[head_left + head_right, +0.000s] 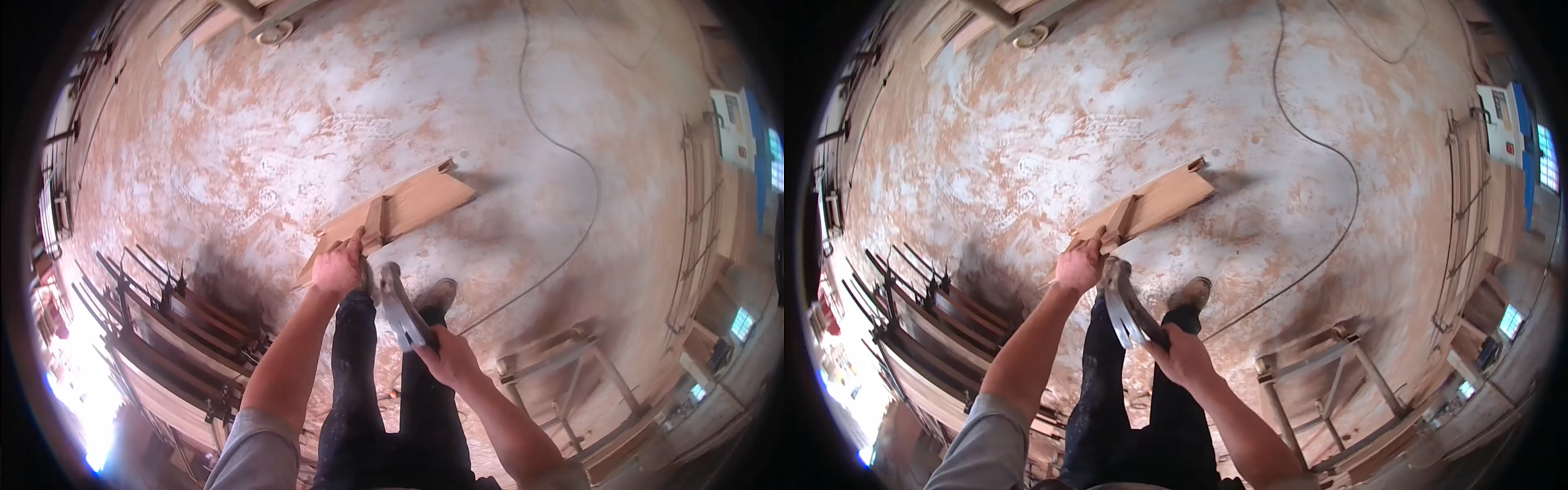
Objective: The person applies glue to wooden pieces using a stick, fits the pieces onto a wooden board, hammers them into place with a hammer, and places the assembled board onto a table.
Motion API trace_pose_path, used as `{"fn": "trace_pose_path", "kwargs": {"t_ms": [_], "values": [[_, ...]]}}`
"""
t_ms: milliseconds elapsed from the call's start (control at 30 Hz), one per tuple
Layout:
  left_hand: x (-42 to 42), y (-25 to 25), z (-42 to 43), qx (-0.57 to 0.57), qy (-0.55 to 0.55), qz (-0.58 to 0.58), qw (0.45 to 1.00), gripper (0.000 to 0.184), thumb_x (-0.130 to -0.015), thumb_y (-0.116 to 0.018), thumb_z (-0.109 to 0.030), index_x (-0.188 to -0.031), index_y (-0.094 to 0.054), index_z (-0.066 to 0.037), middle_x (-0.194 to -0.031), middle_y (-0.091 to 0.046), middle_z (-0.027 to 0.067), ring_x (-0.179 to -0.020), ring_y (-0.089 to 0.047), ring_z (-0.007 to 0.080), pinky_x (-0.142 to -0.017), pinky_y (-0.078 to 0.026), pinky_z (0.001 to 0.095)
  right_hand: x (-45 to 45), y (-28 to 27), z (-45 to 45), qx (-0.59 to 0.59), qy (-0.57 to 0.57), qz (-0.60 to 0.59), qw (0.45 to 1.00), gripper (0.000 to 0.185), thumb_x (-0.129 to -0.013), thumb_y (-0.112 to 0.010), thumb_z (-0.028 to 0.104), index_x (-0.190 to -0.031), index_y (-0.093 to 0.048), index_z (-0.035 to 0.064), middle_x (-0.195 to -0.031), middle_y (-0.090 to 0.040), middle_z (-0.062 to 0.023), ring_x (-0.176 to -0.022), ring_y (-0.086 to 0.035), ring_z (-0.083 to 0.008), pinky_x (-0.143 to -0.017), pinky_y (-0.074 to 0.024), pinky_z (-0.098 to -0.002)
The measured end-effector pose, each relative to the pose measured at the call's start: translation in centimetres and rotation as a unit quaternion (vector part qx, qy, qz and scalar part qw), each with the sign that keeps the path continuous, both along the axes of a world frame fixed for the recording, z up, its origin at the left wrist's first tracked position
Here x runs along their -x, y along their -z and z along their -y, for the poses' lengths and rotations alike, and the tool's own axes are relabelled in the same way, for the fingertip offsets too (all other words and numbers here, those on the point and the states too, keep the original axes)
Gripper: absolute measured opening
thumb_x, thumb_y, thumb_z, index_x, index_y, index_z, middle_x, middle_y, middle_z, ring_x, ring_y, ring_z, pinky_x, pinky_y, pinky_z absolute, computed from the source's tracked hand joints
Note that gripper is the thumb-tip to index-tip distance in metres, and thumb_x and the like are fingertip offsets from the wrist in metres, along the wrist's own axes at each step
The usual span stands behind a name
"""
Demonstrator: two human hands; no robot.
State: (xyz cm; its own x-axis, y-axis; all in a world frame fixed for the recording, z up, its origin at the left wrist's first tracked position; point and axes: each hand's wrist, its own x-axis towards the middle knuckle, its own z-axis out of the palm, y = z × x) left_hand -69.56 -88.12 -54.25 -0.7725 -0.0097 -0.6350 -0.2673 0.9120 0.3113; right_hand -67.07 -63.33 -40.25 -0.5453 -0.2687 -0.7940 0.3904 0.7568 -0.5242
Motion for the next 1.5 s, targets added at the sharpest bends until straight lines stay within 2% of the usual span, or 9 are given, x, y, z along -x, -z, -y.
{"fn": "trace_pose_path", "kwargs": {"t_ms": [600,700,733,1133,1233,1400,1433,1467,1500], "values": [[-3.7,-3.4,-0.7,0.186,0.05,0.006,0.981,0.077,-0.083,-0.071,-0.027,-0.143,-0.03,-0.004,-0.109,-0.065,0.0146,-0.103,-0.063,0.0316,-0.083,-0.051,0.0458,-15.6,-9.7,-14.9,-0.12,0.235,0.038,0.964,0.042,-0.086,-0.067,0.042,-0.092,-0.064,0.0004,-0.074,-0.067,-0.02,-0.075,-0.068,-0.039,-0.064,-0.0508,-0.0458],[-3.8,-4.7,-0.9,0.214,0.045,0.02,0.976,0.057,-0.093,-0.042,-0.017,-0.147,-0.028,-0.004,-0.114,-0.064,0.0162,-0.107,-0.061,0.0328,-0.087,-0.048,0.0498,-20.2,-8.7,-16.3,-0.119,0.247,0.04,0.961,0.042,-0.086,-0.067,0.044,-0.088,-0.064,0.0016,-0.075,-0.067,-0.0219,-0.08,-0.067,-0.0411,-0.068,-0.0514,-0.0478],[-3.9,-4.8,-0.9,0.216,0.045,0.017,0.975,0.059,-0.092,-0.044,-0.017,-0.147,-0.027,-0.004,-0.118,-0.063,0.0172,-0.109,-0.061,0.0328,-0.088,-0.048,0.0495,-21.5,-8.2,-16.8,-0.101,0.224,-0.009,0.969,0.033,-0.09,-0.064,0.032,-0.089,-0.061,-0.0007,-0.057,-0.058,-0.005,-0.047,-0.06,-0.0152,-0.044,-0.0473,-0.0328],[-3.1,-16.4,0.3,0.166,0.135,-0.048,0.976,0.048,-0.089,-0.053,-0.018,-0.133,-0.042,-0.003,-0.113,-0.062,0.0155,-0.11,-0.059,0.0317,-0.091,-0.047,0.0454,-27.2,-18.0,-13.9,-0.139,0.286,-0.022,0.948,0.044,-0.093,-0.058,0.042,-0.101,-0.064,-0.0006,-0.079,-0.066,-0.0224,-0.078,-0.066,-0.0376,-0.069,-0.0505,-0.044],[-3.6,-18.2,2.4,0.133,0.164,-0.036,0.977,0.056,-0.089,-0.058,-0.025,-0.137,-0.042,-0.001,-0.113,-0.061,0.0181,-0.106,-0.059,0.0336,-0.091,-0.047,0.0475,-28.3,-20.6,-13.3,-0.147,0.362,0.083,0.917,0.043,-0.087,-0.064,0.043,-0.082,-0.065,0.0007,-0.059,-0.062,-0.0096,-0.051,-0.064,-0.019,-0.052,-0.0511,-0.035],[-3.5,-19.8,7.9,-0.048,0.197,0.036,0.979,0.07,-0.077,-0.07,-0.033,-0.134,-0.049,0.002,-0.118,-0.063,0.027,-0.11,-0.062,0.0349,-0.094,-0.049,0.0442,-29.5,-27.6,-12.4,-0.128,0.378,0.063,0.915,0.065,-0.086,-0.053,0.066,-0.096,-0.068,0.0035,-0.088,-0.069,-0.022,-0.088,-0.068,-0.0383,-0.076,-0.0514,-0.0474],[-3.5,-13.6,13.0,-0.046,0.302,0.018,0.952,0.07,-0.075,-0.072,-0.034,-0.131,-0.051,0.004,-0.108,-0.067,0.0259,-0.102,-0.065,0.0357,-0.087,-0.053,0.0428,-30.6,-29.3,-11.2,-0.131,0.431,0.0,0.893,0.057,-0.087,-0.057,0.061,-0.097,-0.068,0.0055,-0.077,-0.067,-0.0178,-0.076,-0.068,-0.0344,-0.069,-0.0522,-0.0427],[-2.1,-11.5,14.4,0.022,0.636,-0.145,0.758,0.066,-0.075,-0.073,-0.03,-0.128,-0.054,0.004,-0.105,-0.068,0.0243,-0.099,-0.066,0.0351,-0.088,-0.053,0.0406,-31.5,-29.1,-11.4,-0.128,0.452,-0.013,0.883,0.058,-0.087,-0.057,0.061,-0.099,-0.067,0.0051,-0.083,-0.068,-0.0199,-0.082,-0.067,-0.0376,-0.074,-0.0519,-0.0452],[-3.2,-14.9,12.5,-0.063,0.349,-0.117,0.928,0.066,-0.074,-0.076,-0.033,-0.12,-0.056,0.011,-0.084,-0.069,0.0206,-0.087,-0.067,0.0335,-0.086,-0.053,0.0425,-32.6,-29.0,-11.2,-0.117,0.465,-0.03,0.877,0.059,-0.087,-0.056,0.061,-0.101,-0.066,0.0047,-0.088,-0.068,-0.022,-0.088,-0.067,-0.0408,-0.078,-0.0517,-0.0477]]}}
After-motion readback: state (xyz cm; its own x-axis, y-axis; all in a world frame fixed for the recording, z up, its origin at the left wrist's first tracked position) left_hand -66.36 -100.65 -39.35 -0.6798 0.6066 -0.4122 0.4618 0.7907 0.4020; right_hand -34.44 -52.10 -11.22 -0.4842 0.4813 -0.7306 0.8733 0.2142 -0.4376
